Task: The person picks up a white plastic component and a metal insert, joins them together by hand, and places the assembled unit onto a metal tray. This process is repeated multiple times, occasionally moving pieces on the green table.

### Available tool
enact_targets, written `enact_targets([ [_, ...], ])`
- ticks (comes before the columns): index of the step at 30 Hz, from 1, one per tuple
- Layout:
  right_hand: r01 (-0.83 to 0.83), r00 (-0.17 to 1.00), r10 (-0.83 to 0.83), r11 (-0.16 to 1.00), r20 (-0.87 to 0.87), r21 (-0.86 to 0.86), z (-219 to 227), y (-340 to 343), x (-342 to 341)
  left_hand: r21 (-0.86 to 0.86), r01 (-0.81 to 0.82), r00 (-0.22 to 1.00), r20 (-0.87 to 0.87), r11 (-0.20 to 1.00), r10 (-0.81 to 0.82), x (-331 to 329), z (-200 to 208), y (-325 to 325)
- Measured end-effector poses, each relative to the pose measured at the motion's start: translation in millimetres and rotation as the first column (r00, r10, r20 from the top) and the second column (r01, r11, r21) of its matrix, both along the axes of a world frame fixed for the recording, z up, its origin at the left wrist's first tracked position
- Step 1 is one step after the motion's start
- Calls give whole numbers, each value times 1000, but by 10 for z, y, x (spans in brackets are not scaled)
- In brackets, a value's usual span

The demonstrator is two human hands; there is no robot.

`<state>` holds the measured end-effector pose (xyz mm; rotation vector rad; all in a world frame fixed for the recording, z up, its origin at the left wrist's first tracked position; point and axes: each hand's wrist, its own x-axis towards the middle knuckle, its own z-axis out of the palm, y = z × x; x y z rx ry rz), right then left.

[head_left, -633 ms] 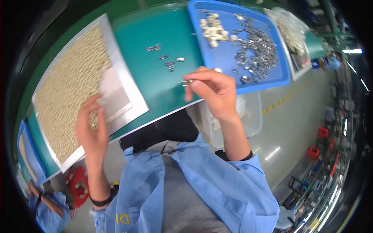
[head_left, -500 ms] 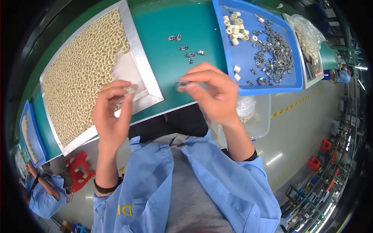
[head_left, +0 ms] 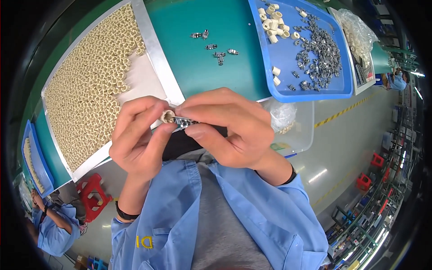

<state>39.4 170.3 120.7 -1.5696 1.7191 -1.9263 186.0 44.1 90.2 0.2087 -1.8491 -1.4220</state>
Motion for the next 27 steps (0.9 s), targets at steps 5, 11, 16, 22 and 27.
enact_targets([
  [5, 39, 955, -50, 998, -291, -42, 57, -39, -184, 11, 30, 999, -35, 999, -30, -2, 37, 8],
  [11, 40, 957, -42, 999, -286, -14, 103, -41, -180, -39, 22, 1000, -2, 999, -22, 6, 40, 13],
  [16, 41, 956, -48, 999, -290, -29, 80, -44, -128, -48, 25, 1000, 9, 999, -25, 30, 36, 25],
  [22, 40, 951, -42, 999, -306, -14, 94, -14, -133, -56, 15, 998, 60, 998, -12, 45, 82, 57],
  [27, 66, 933, -69, 998, -352, -20, 93, -3, -130, -73, 27, 997, 69, 997, -22, 42, 99, 61],
])
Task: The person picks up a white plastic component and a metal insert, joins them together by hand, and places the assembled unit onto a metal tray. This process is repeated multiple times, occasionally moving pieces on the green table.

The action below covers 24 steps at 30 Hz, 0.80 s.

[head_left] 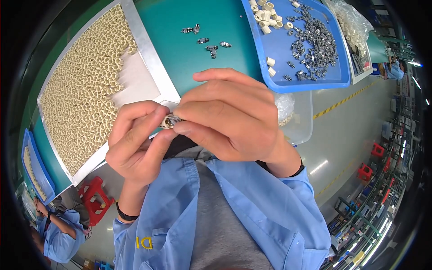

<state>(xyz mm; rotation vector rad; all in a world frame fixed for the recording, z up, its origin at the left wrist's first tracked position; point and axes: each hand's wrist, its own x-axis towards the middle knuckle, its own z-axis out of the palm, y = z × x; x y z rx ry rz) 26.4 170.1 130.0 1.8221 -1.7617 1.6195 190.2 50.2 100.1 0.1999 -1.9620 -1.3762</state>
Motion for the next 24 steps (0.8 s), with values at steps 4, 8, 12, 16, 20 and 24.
enact_targets([
  [4, 27, 998, -26, 1000, -64, 16, -24, 21, 30, 30, 36, 999, 8, 999, -36, 34, -10, -8],
  [8, 103, 989, -100, 994, -107, 24, -89, 44, 85, 77, 63, 998, -16, 995, -62, -7, -62, 26],
  [12, 131, 991, -131, 991, -15, 22, -151, 95, 114, 241, 61, 998, -23, 969, -57, -46, -157, 23],
  [16, 211, 977, -210, 970, -23, 123, -216, 311, -282, 401, 126, 992, -22, 907, -128, -134, -294, -5],
  [20, 456, 889, -389, 804, -243, 382, -317, 809, -1213, 585, 152, 986, -39, 797, -160, -125, -460, -58],
  [24, 311, 947, -280, 680, -157, 664, -428, 903, -1570, 630, 124, 977, 58, 766, -206, -160, -433, -31],
])
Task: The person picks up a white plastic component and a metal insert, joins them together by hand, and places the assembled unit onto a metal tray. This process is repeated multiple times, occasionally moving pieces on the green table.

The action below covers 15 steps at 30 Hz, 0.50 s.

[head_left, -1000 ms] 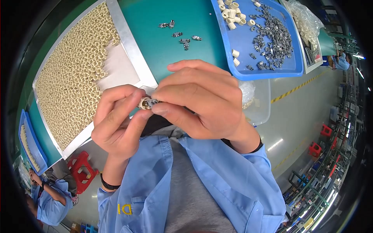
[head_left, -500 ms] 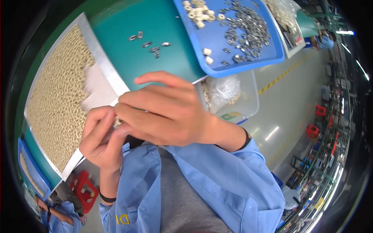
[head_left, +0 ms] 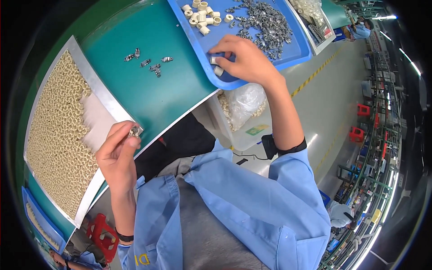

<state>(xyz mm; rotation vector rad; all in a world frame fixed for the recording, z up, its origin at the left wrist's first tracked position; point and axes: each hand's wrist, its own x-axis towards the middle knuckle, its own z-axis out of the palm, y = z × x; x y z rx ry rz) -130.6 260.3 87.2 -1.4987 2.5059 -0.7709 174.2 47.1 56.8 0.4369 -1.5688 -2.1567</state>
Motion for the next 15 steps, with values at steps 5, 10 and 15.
enact_targets([
  [5, -156, 988, 154, 968, 23, 198, 70, -53, -60, 13, 40, 999, 29, 999, -40, -55, 75, 67],
  [10, -109, 994, 108, 956, 17, 272, 210, -87, -55, 93, 31, 997, 62, 995, -36, -106, 170, 135],
  [15, -47, 874, 193, 947, 446, -319, 148, -82, 184, -2, 101, 994, -46, 995, -101, -146, 132, 127],
])
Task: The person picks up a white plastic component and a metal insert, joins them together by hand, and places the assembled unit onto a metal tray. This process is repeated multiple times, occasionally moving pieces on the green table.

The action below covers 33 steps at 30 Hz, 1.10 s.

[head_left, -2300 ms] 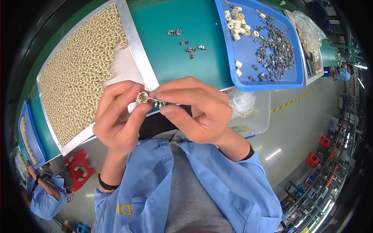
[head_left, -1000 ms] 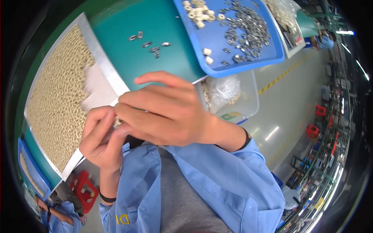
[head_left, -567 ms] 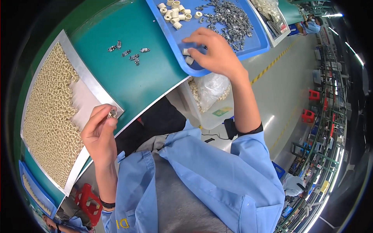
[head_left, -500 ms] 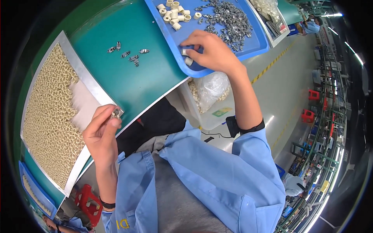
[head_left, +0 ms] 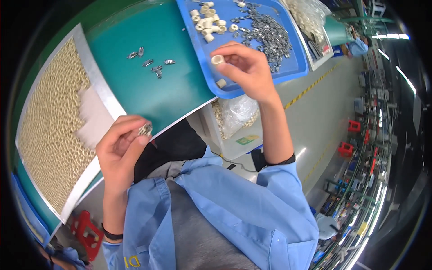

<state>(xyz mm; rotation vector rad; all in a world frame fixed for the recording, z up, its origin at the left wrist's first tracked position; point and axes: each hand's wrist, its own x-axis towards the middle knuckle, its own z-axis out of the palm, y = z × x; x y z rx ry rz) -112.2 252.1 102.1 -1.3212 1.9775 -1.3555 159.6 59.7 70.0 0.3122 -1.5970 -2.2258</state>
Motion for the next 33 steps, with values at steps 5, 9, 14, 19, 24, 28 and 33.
enact_targets([
  [5, 206, 803, 72, 898, 591, -390, -62, -208, 562, -26, 58, 998, -28, 998, -59, -176, 172, 29],
  [9, 237, 696, 205, 839, 688, -489, -55, -379, 864, -32, 24, 999, -45, 999, -26, -214, 251, 48],
  [14, 174, 712, 314, 787, 628, -592, -125, -509, 1000, 41, 15, 996, -92, 999, -11, -183, 299, 40],
  [19, 242, 802, 125, 826, 584, -509, 43, -595, 1176, -20, -38, 995, -96, 999, 36, -123, 304, -11],
  [24, 167, 903, 34, 891, 428, -423, 91, -583, 1225, -187, -63, 991, -126, 980, 40, -109, 330, -63],
  [28, 109, 944, 31, 910, 329, -401, 88, -559, 1242, -245, -63, 993, -110, 967, 37, -85, 365, -68],
  [33, 137, 827, 34, 956, 560, -259, 230, -490, 1283, -337, -51, 995, -100, 940, 18, -53, 402, -119],
])
